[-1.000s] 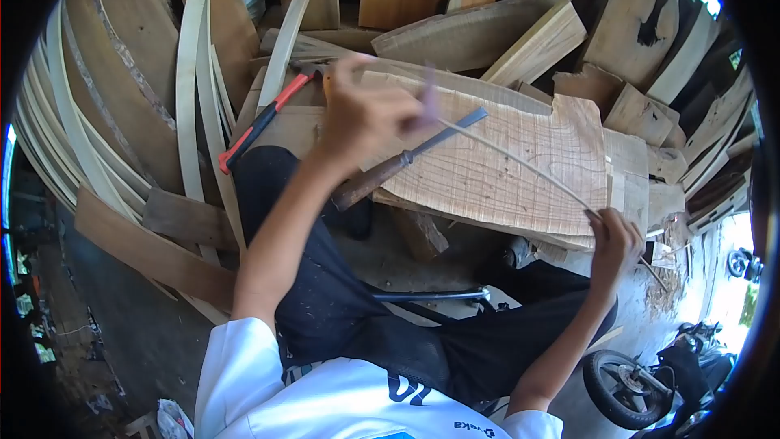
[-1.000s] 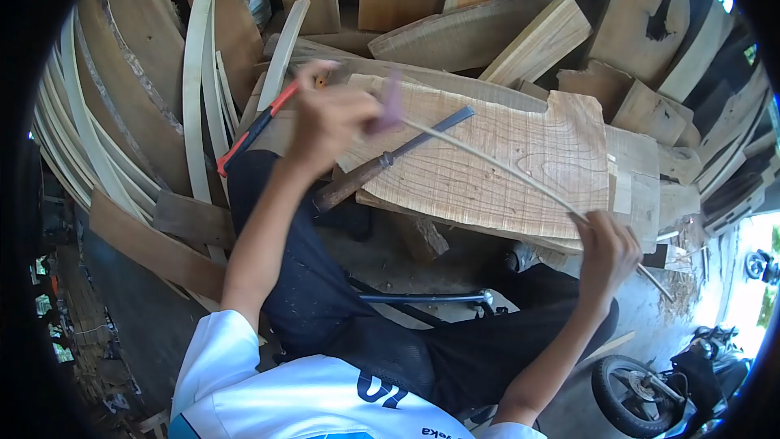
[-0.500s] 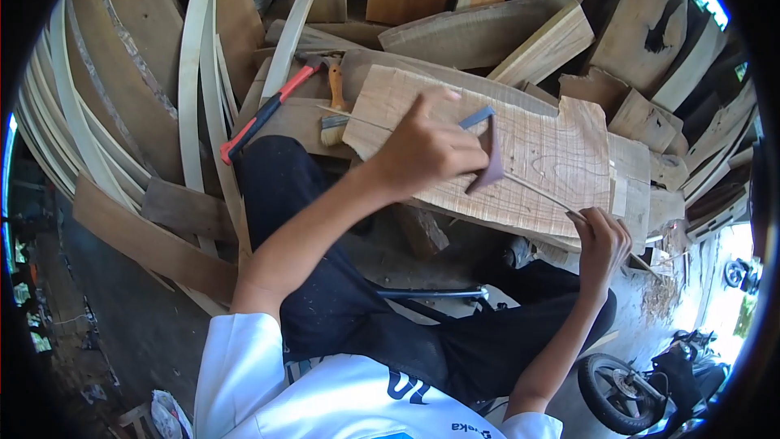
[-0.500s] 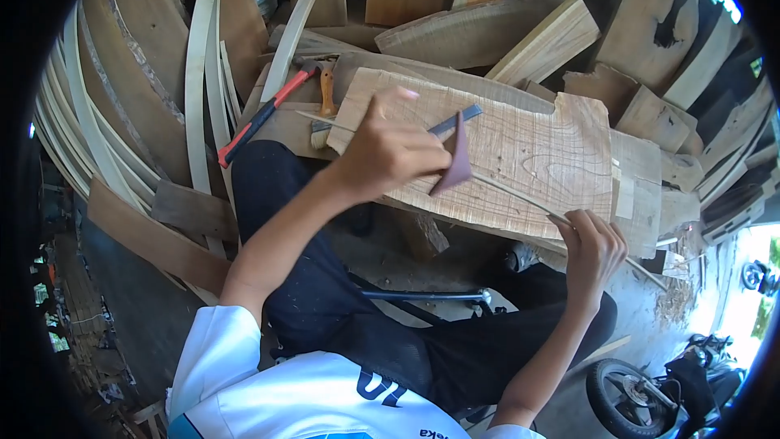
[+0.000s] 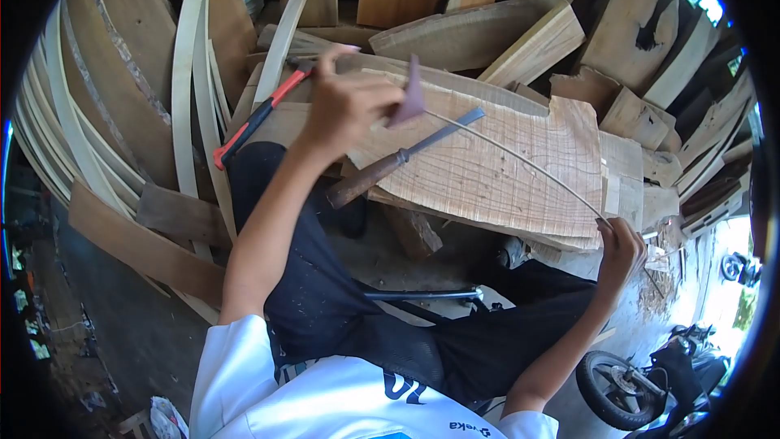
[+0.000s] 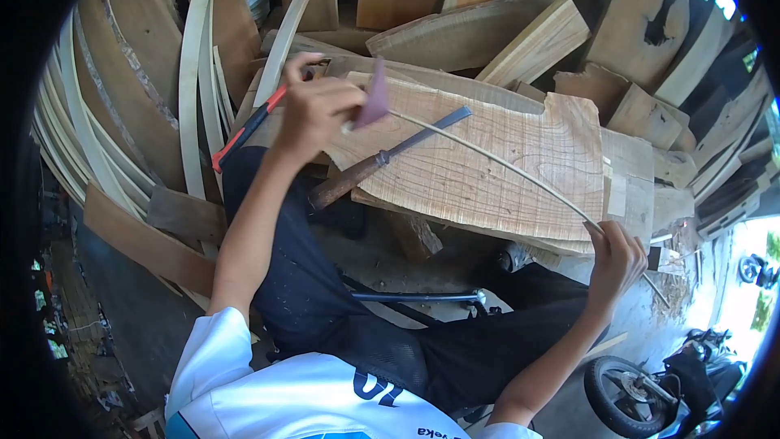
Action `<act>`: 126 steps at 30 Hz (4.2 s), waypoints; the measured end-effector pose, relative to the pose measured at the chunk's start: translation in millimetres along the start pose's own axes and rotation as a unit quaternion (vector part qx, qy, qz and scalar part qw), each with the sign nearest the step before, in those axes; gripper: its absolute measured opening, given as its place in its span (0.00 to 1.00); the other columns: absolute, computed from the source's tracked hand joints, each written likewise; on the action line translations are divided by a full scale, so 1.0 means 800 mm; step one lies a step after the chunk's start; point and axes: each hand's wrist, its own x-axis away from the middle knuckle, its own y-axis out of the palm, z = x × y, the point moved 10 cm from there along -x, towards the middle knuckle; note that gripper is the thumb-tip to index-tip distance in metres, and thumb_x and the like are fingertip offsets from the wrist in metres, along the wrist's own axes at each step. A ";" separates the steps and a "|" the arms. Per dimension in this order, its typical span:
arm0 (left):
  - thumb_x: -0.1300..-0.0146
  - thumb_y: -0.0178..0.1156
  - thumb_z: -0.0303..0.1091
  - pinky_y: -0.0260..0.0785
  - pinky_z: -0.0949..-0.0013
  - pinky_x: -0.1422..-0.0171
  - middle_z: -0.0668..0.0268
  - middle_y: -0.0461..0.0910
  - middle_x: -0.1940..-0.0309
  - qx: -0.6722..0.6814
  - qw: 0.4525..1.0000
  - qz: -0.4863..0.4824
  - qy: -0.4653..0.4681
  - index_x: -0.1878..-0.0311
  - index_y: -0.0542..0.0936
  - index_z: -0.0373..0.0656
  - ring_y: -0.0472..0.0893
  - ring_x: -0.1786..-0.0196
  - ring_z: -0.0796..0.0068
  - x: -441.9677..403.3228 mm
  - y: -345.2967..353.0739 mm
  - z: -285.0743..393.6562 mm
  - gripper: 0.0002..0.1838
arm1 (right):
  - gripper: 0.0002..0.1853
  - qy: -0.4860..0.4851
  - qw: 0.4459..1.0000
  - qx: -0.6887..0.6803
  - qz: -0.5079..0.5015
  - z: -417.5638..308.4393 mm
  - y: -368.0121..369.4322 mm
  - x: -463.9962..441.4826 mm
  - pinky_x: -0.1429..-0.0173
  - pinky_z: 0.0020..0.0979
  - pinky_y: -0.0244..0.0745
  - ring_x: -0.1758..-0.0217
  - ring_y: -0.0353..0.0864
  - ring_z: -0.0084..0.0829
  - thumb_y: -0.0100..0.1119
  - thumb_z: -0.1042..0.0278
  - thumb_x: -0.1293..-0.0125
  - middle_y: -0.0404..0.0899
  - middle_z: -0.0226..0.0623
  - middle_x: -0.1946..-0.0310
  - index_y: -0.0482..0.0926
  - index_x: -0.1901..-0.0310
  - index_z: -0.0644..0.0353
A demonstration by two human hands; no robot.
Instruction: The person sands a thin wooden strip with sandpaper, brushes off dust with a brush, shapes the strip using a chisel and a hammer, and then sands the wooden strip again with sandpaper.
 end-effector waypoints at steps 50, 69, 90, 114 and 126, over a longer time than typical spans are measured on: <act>0.48 0.72 0.34 0.50 0.53 0.30 0.79 0.87 0.69 0.117 0.983 -0.137 0.024 0.67 0.87 0.58 0.84 0.62 0.85 -0.002 0.070 0.091 0.06 | 0.20 -0.144 0.988 -0.026 0.058 -0.167 0.069 0.010 0.70 0.31 0.64 0.81 0.74 0.32 0.70 0.60 0.41 0.71 0.29 0.84 0.67 0.80 0.54; 0.47 0.71 0.35 0.49 0.53 0.33 0.82 0.85 0.75 0.015 0.998 -0.069 -0.005 0.70 0.85 0.60 0.84 0.67 0.86 0.005 0.030 0.023 0.04 | 0.19 -0.102 0.991 0.024 0.079 -0.096 0.042 0.005 0.73 0.31 0.61 0.82 0.73 0.27 0.70 0.54 0.43 0.71 0.25 0.85 0.69 0.78 0.51; 0.41 0.67 0.37 0.50 0.51 0.34 0.82 0.85 0.76 0.017 0.998 -0.066 -0.002 0.71 0.85 0.60 0.82 0.71 0.85 0.000 0.026 0.019 0.04 | 0.18 -0.070 0.997 -0.003 0.040 -0.067 0.055 -0.001 0.70 0.33 0.67 0.80 0.75 0.31 0.71 0.59 0.43 0.72 0.29 0.84 0.70 0.79 0.53; 0.50 0.69 0.24 0.55 0.63 0.38 0.70 0.83 0.70 0.026 0.969 0.234 -0.068 0.63 0.83 0.42 0.80 0.67 0.73 0.015 -0.073 0.017 0.10 | 0.14 -0.032 0.998 -0.043 0.038 -0.113 0.055 -0.001 0.69 0.34 0.66 0.78 0.74 0.39 0.68 0.63 0.40 0.73 0.33 0.81 0.71 0.74 0.56; 0.54 0.71 0.22 0.62 0.64 0.41 0.65 0.85 0.61 -0.032 0.980 0.196 -0.033 0.60 0.83 0.40 0.82 0.54 0.67 0.002 -0.070 0.030 0.15 | 0.14 -0.017 0.998 -0.055 0.038 -0.113 0.055 -0.001 0.68 0.37 0.68 0.77 0.74 0.42 0.68 0.64 0.40 0.72 0.36 0.81 0.70 0.74 0.58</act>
